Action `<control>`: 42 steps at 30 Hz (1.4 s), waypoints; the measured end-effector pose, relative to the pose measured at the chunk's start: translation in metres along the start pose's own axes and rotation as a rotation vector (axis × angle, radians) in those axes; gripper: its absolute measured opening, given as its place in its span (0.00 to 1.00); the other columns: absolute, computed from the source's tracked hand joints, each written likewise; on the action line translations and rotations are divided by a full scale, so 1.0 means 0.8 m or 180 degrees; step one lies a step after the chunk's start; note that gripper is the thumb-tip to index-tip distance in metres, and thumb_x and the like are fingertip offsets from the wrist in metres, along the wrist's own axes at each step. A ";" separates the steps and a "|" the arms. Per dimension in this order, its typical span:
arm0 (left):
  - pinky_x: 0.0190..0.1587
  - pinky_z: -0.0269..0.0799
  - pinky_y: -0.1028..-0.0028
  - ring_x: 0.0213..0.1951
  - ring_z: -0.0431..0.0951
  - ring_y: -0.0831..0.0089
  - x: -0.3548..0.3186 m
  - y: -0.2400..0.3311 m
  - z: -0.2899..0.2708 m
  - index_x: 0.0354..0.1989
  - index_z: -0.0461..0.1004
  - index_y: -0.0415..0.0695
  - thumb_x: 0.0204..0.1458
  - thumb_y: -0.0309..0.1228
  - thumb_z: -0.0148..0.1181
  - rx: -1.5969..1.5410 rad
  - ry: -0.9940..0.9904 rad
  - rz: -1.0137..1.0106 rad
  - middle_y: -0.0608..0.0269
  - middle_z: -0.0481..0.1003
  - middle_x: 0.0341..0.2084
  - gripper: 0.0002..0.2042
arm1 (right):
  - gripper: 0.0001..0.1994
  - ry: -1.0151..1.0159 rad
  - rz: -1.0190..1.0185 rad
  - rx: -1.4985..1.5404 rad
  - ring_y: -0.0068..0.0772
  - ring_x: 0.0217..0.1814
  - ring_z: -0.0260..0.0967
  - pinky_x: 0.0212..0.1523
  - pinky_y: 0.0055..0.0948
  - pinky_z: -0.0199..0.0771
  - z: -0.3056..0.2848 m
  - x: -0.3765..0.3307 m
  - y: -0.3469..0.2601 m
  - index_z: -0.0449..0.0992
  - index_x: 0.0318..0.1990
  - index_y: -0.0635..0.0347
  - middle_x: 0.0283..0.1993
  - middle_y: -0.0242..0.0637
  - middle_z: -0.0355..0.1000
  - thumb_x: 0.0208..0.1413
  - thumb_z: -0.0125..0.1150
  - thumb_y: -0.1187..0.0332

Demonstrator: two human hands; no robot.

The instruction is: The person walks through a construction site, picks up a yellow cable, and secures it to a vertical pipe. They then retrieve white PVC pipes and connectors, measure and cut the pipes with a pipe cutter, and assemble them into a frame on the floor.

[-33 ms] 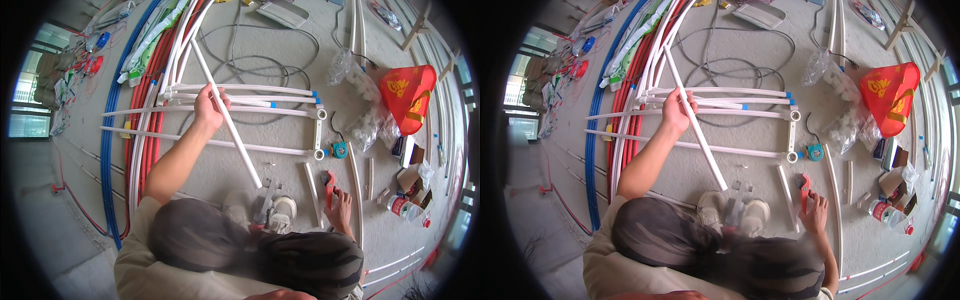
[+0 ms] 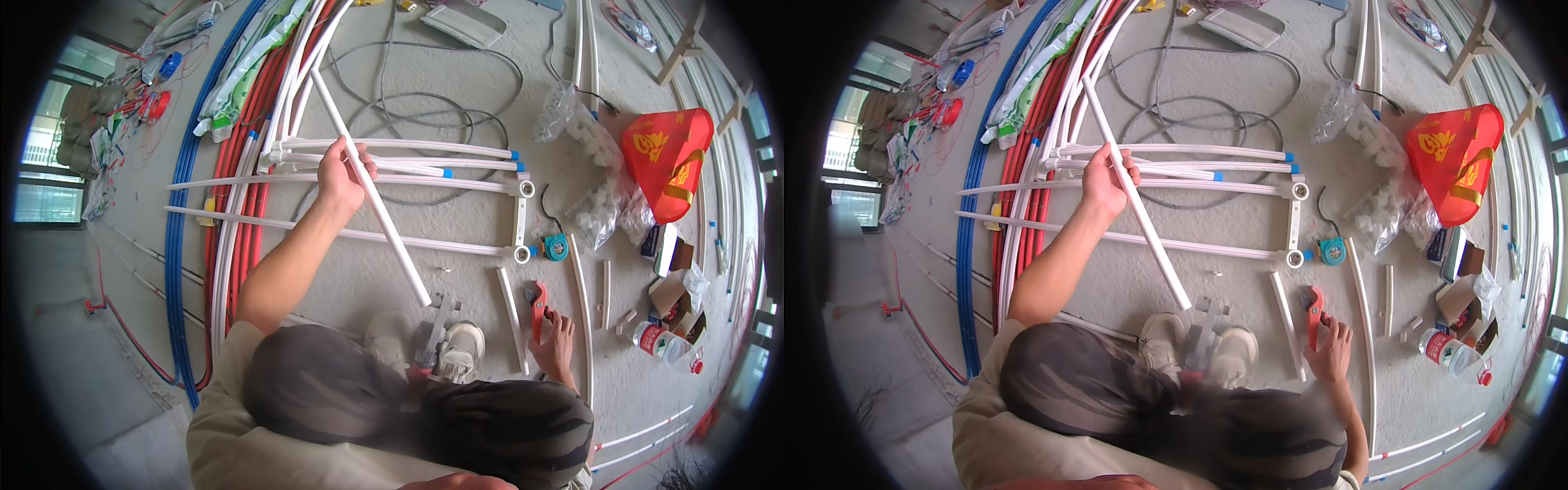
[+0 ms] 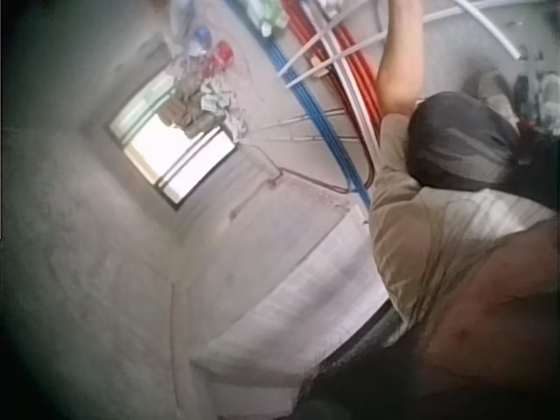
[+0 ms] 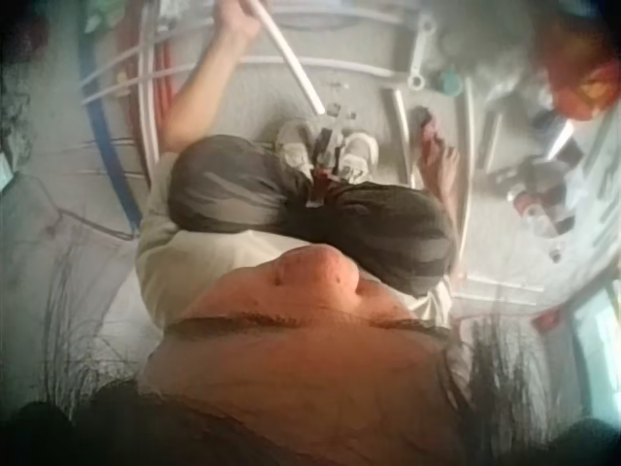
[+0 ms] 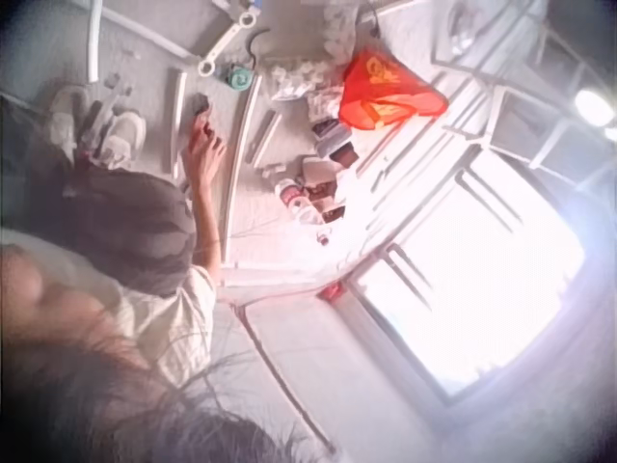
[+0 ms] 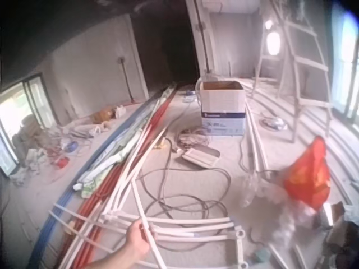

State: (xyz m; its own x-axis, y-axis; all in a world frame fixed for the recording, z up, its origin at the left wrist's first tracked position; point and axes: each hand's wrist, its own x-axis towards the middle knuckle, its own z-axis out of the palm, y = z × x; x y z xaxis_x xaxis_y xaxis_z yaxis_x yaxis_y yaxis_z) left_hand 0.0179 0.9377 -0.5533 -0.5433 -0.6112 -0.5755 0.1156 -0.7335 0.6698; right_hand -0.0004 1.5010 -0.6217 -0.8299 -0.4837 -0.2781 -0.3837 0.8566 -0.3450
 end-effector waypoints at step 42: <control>0.22 0.62 0.74 0.19 0.68 0.75 -0.140 -0.083 0.028 0.36 0.78 0.38 0.63 0.45 0.57 0.1777 -0.1798 -0.2192 0.62 0.72 0.18 0.18 | 0.75 0.0892 -0.1082 0.0733 0.71 0.83 0.13 0.72 0.79 0.25 -0.116 0.198 -0.268 0.40 0.79 0.51 0.83 0.58 0.22 0.22 0.88 0.46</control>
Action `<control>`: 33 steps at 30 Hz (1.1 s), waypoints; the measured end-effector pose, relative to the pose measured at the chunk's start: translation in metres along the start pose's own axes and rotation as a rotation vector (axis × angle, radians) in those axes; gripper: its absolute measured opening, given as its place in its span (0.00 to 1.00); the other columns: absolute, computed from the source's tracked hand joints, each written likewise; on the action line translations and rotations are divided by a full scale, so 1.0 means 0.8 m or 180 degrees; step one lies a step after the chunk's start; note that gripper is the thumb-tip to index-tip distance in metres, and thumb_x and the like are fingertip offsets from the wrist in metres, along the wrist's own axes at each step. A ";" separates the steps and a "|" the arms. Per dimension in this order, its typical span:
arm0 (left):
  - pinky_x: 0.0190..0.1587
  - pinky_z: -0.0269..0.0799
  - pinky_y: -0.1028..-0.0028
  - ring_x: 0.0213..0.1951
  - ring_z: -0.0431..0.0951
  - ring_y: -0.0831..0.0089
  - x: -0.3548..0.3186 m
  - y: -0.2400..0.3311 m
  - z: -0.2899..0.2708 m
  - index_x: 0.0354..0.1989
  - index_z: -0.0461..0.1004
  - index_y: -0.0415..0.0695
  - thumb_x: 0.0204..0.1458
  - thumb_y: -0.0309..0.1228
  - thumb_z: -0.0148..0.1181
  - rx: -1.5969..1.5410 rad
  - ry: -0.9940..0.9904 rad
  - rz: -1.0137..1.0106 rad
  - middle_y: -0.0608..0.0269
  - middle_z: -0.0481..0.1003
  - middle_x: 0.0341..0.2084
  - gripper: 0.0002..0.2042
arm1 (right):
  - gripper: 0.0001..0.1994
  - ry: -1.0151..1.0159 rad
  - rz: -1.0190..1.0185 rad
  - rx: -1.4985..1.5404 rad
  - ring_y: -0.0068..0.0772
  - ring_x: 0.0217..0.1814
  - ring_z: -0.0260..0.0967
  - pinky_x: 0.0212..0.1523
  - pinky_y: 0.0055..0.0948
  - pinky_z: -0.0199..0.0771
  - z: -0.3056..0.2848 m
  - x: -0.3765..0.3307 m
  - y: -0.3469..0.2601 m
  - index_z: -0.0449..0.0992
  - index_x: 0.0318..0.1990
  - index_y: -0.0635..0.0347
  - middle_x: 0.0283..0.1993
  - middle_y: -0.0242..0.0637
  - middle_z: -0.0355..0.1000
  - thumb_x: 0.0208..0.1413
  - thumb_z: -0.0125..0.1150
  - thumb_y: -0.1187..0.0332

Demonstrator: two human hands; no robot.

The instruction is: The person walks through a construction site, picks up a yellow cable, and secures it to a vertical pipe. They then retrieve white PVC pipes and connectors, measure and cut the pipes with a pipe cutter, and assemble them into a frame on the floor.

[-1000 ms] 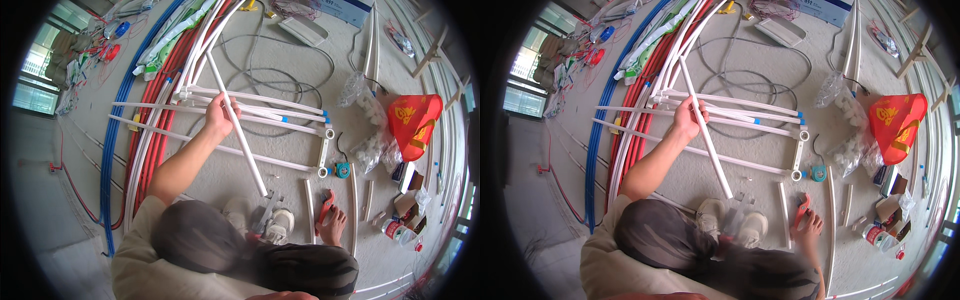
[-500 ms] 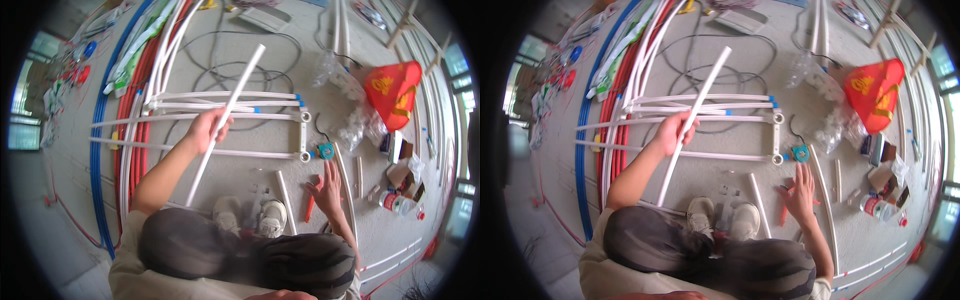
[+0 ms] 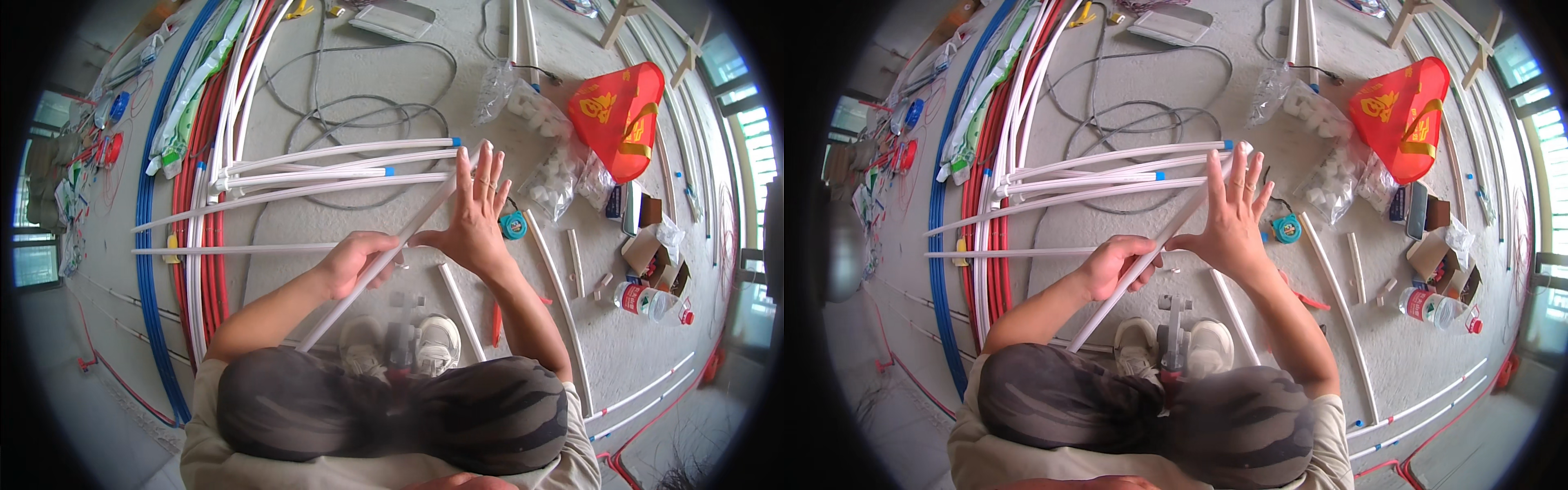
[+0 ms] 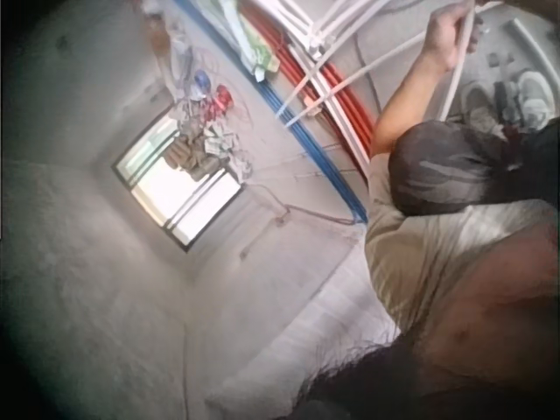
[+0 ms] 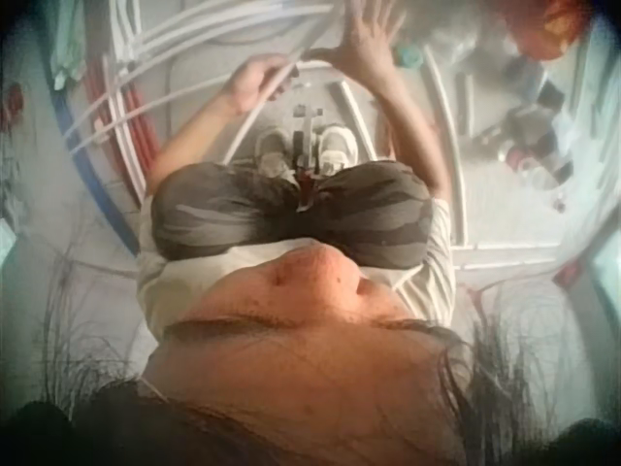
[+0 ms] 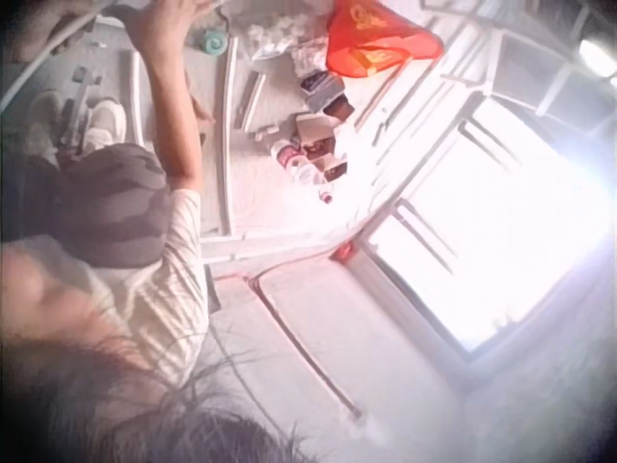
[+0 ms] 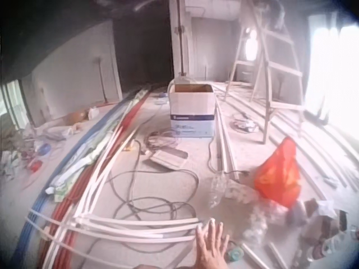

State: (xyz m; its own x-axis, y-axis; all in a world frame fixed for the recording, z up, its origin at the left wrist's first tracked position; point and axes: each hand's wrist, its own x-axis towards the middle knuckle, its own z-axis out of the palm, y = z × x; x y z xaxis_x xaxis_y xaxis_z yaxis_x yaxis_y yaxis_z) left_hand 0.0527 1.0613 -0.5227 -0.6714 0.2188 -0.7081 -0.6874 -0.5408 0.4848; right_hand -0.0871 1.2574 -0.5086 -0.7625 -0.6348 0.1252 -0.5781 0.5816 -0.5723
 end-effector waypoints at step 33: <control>0.22 0.65 0.74 0.19 0.71 0.76 0.035 0.027 0.033 0.32 0.78 0.43 0.63 0.45 0.58 -0.0444 0.0538 0.0892 0.65 0.73 0.18 0.17 | 0.50 0.0627 -0.1008 0.1870 0.46 0.63 0.74 0.60 0.40 0.76 0.056 -0.023 -0.009 0.48 0.76 0.61 0.61 0.51 0.71 0.48 0.74 0.82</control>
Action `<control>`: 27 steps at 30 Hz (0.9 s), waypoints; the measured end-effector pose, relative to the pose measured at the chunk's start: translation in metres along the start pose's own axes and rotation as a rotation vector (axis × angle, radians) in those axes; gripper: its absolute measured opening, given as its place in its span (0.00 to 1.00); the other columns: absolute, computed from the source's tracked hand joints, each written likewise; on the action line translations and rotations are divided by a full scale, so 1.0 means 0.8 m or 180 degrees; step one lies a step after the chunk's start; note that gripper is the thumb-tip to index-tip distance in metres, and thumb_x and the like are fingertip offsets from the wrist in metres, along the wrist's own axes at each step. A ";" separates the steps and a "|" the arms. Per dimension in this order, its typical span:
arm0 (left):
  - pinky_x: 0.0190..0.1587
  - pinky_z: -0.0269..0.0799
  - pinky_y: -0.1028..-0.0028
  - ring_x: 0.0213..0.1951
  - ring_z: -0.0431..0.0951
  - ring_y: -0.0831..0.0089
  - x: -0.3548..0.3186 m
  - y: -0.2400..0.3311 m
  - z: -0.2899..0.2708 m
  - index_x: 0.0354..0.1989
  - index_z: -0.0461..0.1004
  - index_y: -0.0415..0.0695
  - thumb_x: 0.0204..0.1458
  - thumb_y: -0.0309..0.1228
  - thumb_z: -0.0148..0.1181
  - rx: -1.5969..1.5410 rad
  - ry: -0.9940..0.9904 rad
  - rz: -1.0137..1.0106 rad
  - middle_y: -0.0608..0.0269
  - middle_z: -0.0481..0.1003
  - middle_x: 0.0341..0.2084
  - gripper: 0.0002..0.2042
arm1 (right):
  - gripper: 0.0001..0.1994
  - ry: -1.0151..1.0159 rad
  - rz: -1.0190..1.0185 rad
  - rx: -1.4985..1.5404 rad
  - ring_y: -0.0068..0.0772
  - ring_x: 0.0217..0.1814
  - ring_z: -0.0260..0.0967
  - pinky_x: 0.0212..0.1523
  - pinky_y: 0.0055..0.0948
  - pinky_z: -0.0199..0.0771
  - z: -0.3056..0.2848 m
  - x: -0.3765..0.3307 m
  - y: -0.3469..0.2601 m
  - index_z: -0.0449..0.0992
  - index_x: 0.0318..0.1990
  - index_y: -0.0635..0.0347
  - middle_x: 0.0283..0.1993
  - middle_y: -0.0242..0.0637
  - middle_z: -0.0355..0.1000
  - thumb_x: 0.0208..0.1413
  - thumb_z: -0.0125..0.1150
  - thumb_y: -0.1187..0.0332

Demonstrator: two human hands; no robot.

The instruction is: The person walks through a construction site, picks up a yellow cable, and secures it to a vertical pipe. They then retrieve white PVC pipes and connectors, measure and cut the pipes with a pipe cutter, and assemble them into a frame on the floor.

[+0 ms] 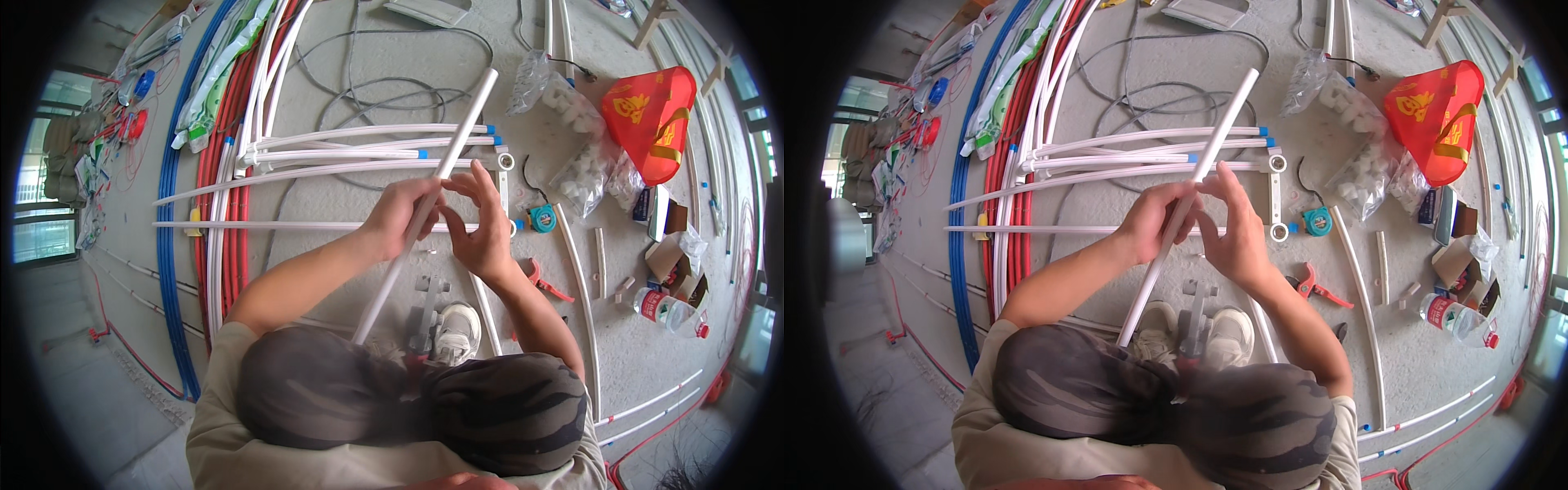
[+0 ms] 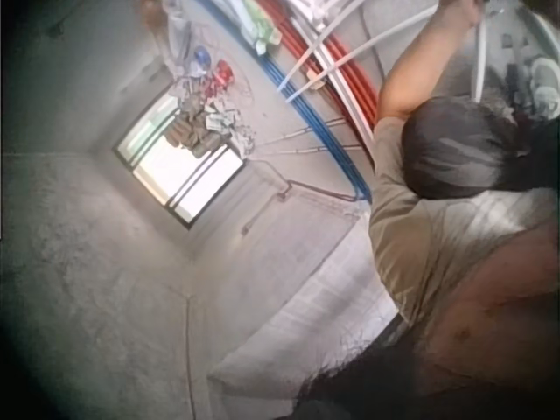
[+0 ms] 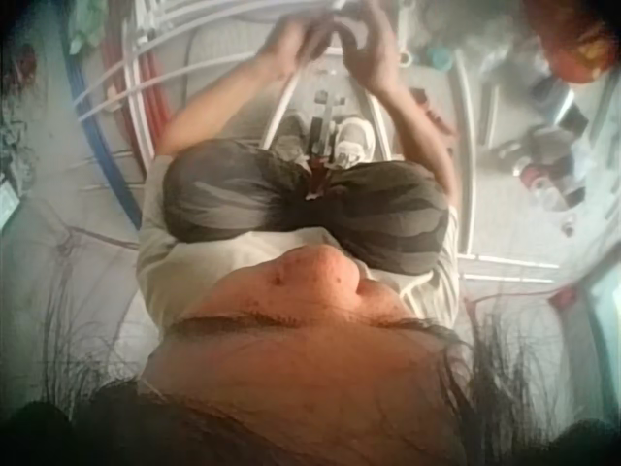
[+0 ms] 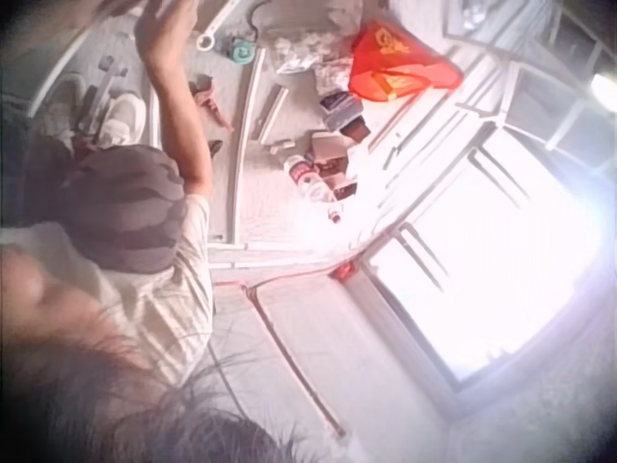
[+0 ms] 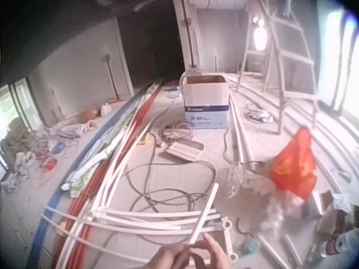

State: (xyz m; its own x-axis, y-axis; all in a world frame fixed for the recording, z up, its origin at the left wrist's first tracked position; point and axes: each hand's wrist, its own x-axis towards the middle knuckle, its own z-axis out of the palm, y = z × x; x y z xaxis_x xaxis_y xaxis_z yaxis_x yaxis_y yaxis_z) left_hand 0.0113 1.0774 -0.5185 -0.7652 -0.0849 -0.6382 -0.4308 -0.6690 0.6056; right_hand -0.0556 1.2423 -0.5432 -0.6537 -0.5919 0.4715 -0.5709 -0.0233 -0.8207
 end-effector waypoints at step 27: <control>0.25 0.67 0.70 0.23 0.71 0.73 0.040 0.039 0.010 0.33 0.74 0.41 0.63 0.44 0.58 -0.0358 0.0329 0.0460 0.65 0.71 0.22 0.16 | 0.72 -0.0951 -0.0426 -0.0459 0.65 0.80 0.39 0.75 0.58 0.47 0.004 0.001 -0.017 0.39 0.79 0.52 0.77 0.62 0.41 0.27 0.87 0.49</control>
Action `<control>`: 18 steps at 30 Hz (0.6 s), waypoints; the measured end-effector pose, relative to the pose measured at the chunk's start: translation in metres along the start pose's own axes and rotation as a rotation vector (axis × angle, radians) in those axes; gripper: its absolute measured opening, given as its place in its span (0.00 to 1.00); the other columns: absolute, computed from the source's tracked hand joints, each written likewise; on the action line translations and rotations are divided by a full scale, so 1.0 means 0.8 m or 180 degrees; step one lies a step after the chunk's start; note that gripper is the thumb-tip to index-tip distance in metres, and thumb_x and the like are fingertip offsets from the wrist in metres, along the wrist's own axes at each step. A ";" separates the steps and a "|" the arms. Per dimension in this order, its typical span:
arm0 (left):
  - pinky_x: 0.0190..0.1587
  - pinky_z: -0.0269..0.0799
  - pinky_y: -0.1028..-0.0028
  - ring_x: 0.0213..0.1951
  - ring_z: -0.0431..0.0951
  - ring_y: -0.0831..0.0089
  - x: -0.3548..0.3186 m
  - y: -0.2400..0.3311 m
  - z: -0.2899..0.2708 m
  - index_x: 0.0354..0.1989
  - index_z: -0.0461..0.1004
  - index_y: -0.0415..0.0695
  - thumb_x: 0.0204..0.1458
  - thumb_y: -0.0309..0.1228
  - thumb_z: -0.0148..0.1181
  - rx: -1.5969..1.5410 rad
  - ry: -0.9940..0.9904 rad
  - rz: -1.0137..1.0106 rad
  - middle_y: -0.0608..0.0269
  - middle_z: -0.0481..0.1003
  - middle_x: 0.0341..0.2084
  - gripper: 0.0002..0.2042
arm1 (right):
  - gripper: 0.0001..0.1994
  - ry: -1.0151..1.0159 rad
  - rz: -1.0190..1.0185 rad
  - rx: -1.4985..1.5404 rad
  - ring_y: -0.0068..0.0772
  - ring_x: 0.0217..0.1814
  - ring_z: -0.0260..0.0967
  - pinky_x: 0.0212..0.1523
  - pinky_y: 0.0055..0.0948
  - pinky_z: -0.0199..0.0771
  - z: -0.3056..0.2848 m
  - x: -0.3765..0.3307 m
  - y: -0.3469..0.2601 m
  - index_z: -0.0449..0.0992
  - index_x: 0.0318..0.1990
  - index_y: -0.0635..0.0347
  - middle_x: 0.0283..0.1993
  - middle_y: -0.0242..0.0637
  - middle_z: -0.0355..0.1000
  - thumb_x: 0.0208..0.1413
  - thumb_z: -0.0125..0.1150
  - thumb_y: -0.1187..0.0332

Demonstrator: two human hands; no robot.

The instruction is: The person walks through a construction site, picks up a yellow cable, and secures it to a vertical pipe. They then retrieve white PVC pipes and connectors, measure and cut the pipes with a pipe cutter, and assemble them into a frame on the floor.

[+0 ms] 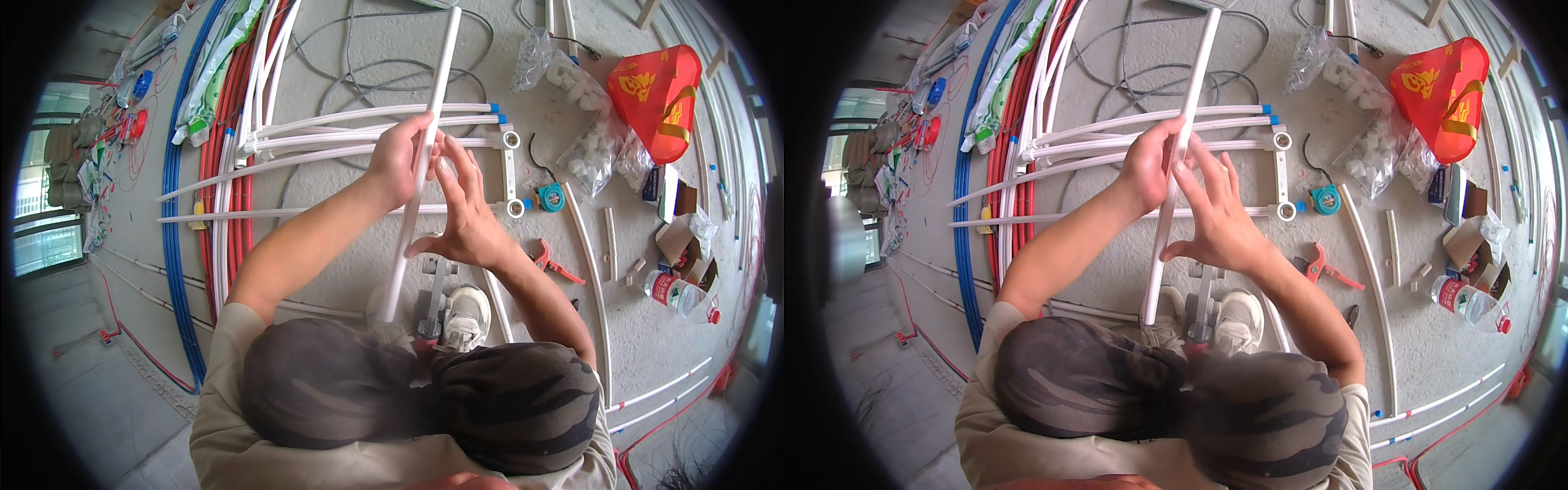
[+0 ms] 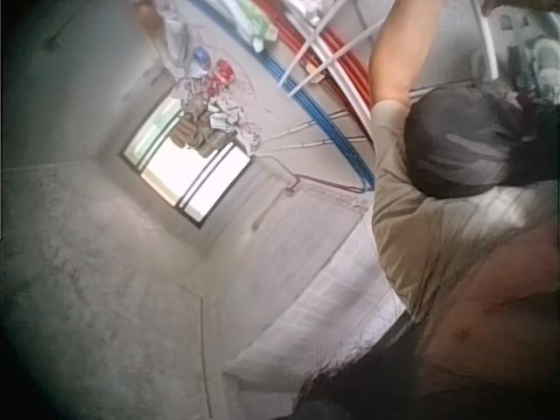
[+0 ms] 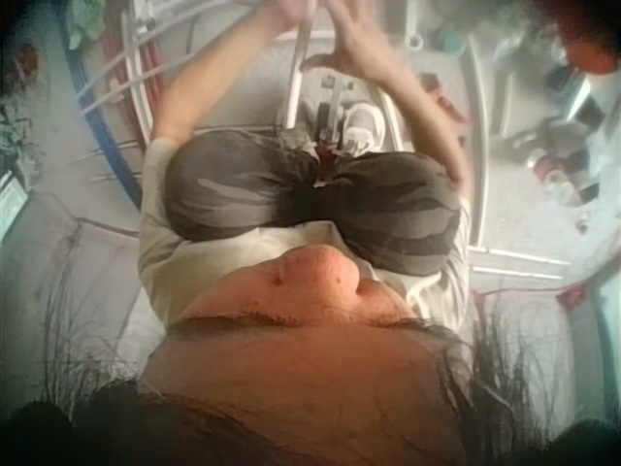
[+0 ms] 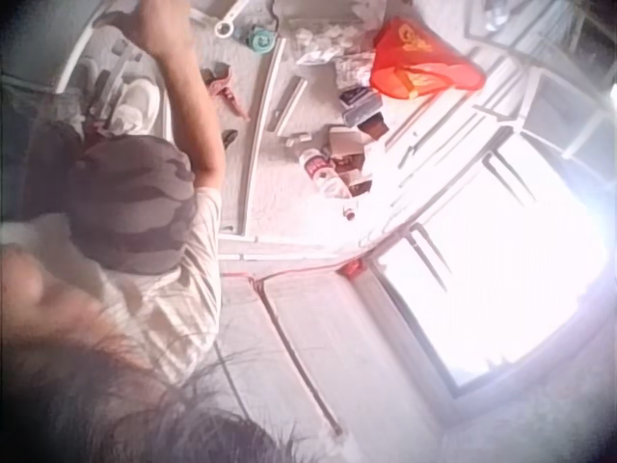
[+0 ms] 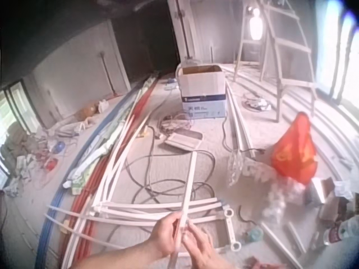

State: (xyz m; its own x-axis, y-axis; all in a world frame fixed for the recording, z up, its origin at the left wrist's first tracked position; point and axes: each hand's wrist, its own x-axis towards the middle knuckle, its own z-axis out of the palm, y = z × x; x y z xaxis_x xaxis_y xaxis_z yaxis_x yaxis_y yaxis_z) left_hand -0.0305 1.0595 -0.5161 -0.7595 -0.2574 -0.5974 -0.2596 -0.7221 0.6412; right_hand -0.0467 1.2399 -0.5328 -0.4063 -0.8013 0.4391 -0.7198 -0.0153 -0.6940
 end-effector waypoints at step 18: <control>0.23 0.62 0.70 0.20 0.67 0.73 0.029 0.043 -0.069 0.29 0.74 0.42 0.62 0.46 0.57 -0.0244 0.0447 0.0479 0.68 0.66 0.16 0.18 | 0.60 -0.0799 -0.0442 0.0928 0.62 0.70 0.57 0.70 0.55 0.56 0.010 -0.040 -0.041 0.47 0.76 0.61 0.71 0.56 0.55 0.35 0.82 0.63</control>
State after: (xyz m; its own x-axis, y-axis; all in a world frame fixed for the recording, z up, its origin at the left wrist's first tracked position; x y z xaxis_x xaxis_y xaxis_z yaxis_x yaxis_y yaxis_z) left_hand -0.0239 0.9928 -0.5344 -0.6942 -0.4491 -0.5625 -0.0994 -0.7142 0.6929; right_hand -0.0060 1.2609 -0.5287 -0.1406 -0.9002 0.4121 -0.5538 -0.2735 -0.7865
